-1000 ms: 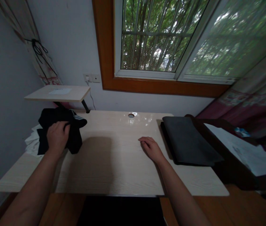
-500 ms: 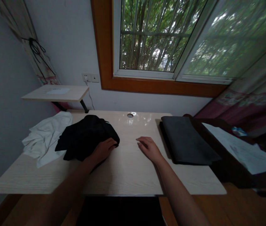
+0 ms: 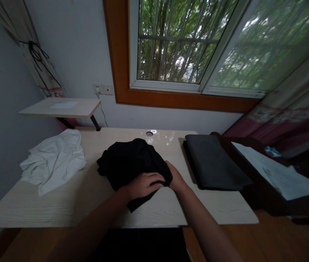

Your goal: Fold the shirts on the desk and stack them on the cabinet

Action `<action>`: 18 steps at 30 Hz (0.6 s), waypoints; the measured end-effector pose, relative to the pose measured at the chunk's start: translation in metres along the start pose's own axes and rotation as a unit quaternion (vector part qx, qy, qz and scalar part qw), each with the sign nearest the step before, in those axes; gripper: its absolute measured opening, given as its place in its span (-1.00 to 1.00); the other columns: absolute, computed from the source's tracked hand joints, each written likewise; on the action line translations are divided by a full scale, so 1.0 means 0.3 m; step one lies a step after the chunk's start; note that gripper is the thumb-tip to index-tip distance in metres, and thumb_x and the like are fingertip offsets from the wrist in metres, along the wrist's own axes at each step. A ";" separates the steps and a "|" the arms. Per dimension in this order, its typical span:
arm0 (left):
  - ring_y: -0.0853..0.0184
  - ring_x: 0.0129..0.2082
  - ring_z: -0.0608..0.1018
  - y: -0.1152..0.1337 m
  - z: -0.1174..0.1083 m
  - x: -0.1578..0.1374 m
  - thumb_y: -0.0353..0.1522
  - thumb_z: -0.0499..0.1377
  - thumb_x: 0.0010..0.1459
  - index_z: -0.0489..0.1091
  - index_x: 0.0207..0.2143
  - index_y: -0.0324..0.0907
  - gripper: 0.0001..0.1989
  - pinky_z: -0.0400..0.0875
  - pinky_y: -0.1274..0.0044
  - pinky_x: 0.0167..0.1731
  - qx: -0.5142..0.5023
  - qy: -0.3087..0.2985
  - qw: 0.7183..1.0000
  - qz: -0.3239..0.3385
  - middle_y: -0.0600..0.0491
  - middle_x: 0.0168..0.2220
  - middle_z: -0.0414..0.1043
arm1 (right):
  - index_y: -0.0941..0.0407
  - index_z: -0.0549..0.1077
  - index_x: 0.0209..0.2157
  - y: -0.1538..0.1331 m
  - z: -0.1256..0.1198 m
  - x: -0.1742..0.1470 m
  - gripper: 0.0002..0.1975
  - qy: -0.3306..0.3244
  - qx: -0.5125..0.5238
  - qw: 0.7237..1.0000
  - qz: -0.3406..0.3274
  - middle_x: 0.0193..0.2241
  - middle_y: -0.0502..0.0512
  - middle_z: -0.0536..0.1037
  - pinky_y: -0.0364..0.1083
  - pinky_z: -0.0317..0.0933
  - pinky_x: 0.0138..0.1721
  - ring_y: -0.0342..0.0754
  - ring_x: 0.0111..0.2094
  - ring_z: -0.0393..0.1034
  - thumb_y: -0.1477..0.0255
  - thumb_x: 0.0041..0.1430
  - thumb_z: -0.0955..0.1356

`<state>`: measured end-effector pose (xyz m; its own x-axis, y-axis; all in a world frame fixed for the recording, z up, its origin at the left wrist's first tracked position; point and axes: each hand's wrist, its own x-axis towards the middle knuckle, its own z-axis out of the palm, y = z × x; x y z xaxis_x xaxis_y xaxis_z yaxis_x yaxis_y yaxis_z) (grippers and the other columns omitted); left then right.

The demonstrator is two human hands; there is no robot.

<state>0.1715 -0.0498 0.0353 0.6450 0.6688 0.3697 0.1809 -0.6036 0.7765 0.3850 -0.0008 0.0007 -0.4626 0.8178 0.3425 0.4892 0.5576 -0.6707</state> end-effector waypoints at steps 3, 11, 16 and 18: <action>0.18 0.19 0.47 -0.009 -0.027 -0.006 -0.24 0.21 0.28 0.34 0.22 -0.03 -0.54 0.33 0.32 0.21 0.016 -0.001 1.000 -0.004 -0.09 0.18 0.43 | 0.07 0.57 -0.13 0.017 -0.009 -0.007 -0.72 0.082 0.110 0.990 0.044 -0.14 0.14 0.63 0.09 0.40 -0.02 0.16 -0.10 0.50 0.34 0.09 0.43; 0.02 0.27 0.36 -0.120 -0.157 -0.103 -0.21 0.41 0.02 0.20 0.33 0.10 -0.17 0.15 0.15 0.30 0.139 0.004 0.988 -0.067 -0.06 0.32 0.26 | 0.00 0.42 0.15 0.094 -0.007 0.008 -0.52 0.338 0.393 0.841 0.152 0.10 0.12 0.56 0.16 0.38 0.11 0.09 0.06 0.51 0.20 0.21 0.39; 0.02 0.25 0.38 -0.199 -0.220 -0.172 -0.30 0.32 0.10 0.29 0.28 0.03 -0.33 0.10 0.15 0.31 0.237 0.080 0.960 -0.127 -0.07 0.23 0.38 | -0.06 0.44 0.13 0.155 -0.008 0.016 -0.59 0.389 0.417 0.808 0.150 0.06 0.01 0.59 0.13 0.37 0.12 0.02 0.04 0.52 0.15 0.32 0.26; 0.03 0.26 0.37 -0.225 -0.235 -0.192 -0.33 0.24 0.16 0.35 0.23 -0.01 -0.44 0.05 0.13 0.33 0.270 0.128 0.943 -0.150 -0.09 0.20 0.41 | -0.06 0.43 0.13 0.170 -0.011 0.016 -0.58 0.413 0.402 0.804 0.144 0.03 0.00 0.60 0.11 0.38 0.11 0.01 0.02 0.53 0.14 0.33 0.23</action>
<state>0.0698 -0.0168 -0.0025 0.3169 0.8856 0.3394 0.7223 -0.4573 0.5188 0.4102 0.0321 -0.0297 0.3955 0.8978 0.1936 -0.3020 0.3262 -0.8958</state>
